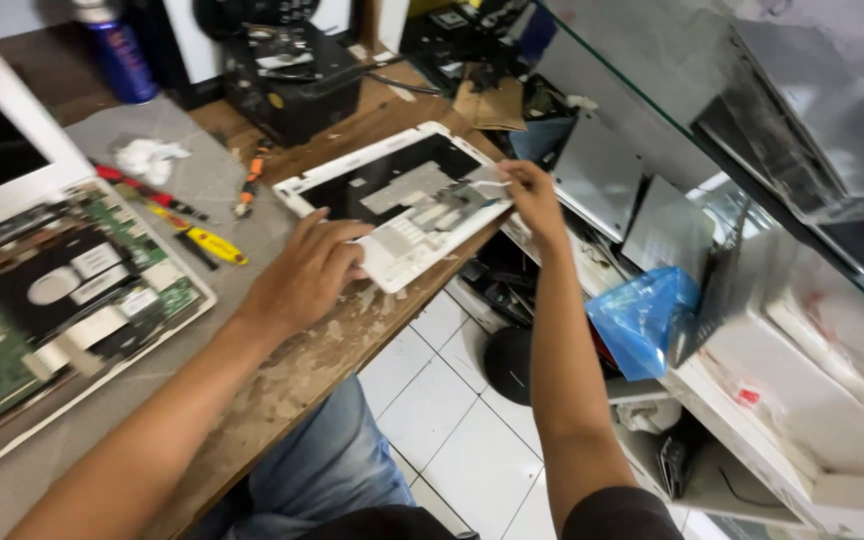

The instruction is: Disassembling a laptop to replace the keyboard and accessing internal components by removing screws.

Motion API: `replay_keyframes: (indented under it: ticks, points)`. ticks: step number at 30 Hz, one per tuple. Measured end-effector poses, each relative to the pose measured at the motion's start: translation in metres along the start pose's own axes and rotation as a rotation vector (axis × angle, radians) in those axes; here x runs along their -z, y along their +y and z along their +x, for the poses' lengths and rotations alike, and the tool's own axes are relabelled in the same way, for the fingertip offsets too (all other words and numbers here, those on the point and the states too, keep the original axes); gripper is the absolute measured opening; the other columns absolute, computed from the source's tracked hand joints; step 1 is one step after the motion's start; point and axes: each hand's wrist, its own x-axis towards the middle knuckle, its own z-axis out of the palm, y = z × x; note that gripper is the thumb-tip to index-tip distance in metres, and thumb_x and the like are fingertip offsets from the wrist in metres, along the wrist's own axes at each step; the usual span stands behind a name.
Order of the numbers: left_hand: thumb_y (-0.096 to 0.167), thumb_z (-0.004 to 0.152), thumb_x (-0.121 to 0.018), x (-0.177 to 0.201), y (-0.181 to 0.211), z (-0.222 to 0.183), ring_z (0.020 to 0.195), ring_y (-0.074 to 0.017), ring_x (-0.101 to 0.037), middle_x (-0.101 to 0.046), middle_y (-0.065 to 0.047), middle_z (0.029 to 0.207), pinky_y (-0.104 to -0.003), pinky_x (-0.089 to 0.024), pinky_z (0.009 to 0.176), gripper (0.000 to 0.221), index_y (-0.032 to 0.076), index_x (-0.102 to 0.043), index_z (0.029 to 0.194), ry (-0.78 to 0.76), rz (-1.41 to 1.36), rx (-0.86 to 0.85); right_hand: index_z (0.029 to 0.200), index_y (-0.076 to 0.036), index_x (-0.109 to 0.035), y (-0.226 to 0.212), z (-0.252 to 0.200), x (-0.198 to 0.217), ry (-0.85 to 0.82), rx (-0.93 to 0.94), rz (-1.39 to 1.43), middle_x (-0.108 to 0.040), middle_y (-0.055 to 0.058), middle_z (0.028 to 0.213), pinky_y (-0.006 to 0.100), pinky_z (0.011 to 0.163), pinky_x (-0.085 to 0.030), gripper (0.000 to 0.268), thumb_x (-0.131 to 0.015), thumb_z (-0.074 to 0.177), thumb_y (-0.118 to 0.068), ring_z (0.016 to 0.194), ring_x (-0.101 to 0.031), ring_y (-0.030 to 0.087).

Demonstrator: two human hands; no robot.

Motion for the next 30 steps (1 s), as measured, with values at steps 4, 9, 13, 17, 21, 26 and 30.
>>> replay_keyframes:
  ticks: [4, 9, 13, 17, 21, 26, 30]
  points:
    - [0.025, 0.105, -0.057, 0.017, 0.012, 0.029, 0.121, -0.0308, -0.064, -0.064, -0.014, 0.126, -0.054, -0.04, 0.112, 0.021, 0.005, -0.052, 0.101, 0.145, -0.116, 0.06, 0.108, -0.01, -0.076, 0.018, 0.011, 0.011, 0.016, -0.068, 0.2, -0.066, 0.008, 0.095, 0.032, 0.082, -0.051, 0.022, -0.062, 0.092, -0.016, 0.087, -0.06, 0.018]
    - [0.027, 0.109, -0.044, 0.064, 0.044, 0.077, 0.082, -0.0241, -0.071, -0.074, -0.004, 0.101, -0.036, -0.056, 0.082, 0.022, 0.009, -0.053, 0.101, 0.503, -0.4, 0.3, 0.099, 0.004, -0.071, -0.062, 0.004, 0.011, 0.124, 0.174, 0.544, -0.054, 0.003, 0.073, 0.027, 0.062, -0.062, 0.049, -0.049, 0.107, -0.038, 0.067, -0.071, 0.017]
    - [0.035, 0.11, -0.039, 0.118, 0.036, 0.068, 0.064, -0.021, -0.058, -0.061, -0.001, 0.077, -0.034, -0.052, 0.069, 0.025, 0.013, -0.051, 0.107, 0.639, -0.313, 0.503, 0.102, 0.002, -0.065, -0.103, 0.015, 0.003, 0.062, 0.37, 0.463, -0.05, 0.004, 0.077, 0.029, 0.065, -0.061, 0.022, -0.061, 0.11, -0.019, 0.072, -0.068, 0.02]
    - [0.037, 0.11, -0.041, 0.17, 0.01, 0.025, 0.071, -0.0138, -0.056, -0.06, -0.003, 0.084, -0.03, -0.042, 0.065, 0.031, 0.01, -0.054, 0.109, 0.788, -0.298, 0.793, 0.117, -0.003, -0.062, -0.161, 0.014, -0.049, -0.116, 0.575, 0.331, -0.057, 0.002, 0.096, 0.032, 0.078, -0.045, 0.032, -0.076, 0.097, -0.024, 0.09, -0.054, 0.013]
    - [0.036, 0.113, -0.047, 0.22, 0.0, -0.042, 0.079, -0.014, -0.058, -0.061, -0.004, 0.087, -0.029, -0.046, 0.078, 0.03, 0.009, -0.059, 0.107, 0.851, -0.261, 0.964, 0.151, 0.002, -0.04, -0.224, -0.017, -0.132, -0.494, 0.693, 0.656, -0.046, 0.031, 0.15, 0.046, 0.114, -0.04, 0.082, -0.067, 0.09, -0.047, 0.136, -0.051, 0.033]
    - [0.028, 0.114, -0.05, 0.276, 0.019, -0.102, 0.079, -0.0096, -0.056, -0.059, 0.002, 0.087, -0.024, -0.047, 0.08, 0.024, 0.01, -0.06, 0.101, 0.973, -0.232, 1.152, 0.162, -0.005, -0.026, -0.262, -0.062, -0.231, -1.008, 0.397, 1.109, -0.04, 0.026, 0.158, 0.046, 0.124, -0.031, 0.098, -0.063, 0.08, -0.043, 0.143, -0.047, 0.033]
    - [0.034, 0.113, -0.052, 0.307, 0.018, -0.147, 0.066, -0.0063, -0.06, -0.063, 0.003, 0.077, -0.02, -0.051, 0.068, 0.029, 0.013, -0.064, 0.096, 1.068, -0.228, 1.364, 0.137, 0.003, -0.059, -0.219, -0.049, -0.311, -1.229, -0.058, 1.211, -0.071, 0.025, 0.098, 0.046, 0.08, -0.062, 0.074, -0.06, 0.07, -0.028, 0.072, -0.072, 0.034]
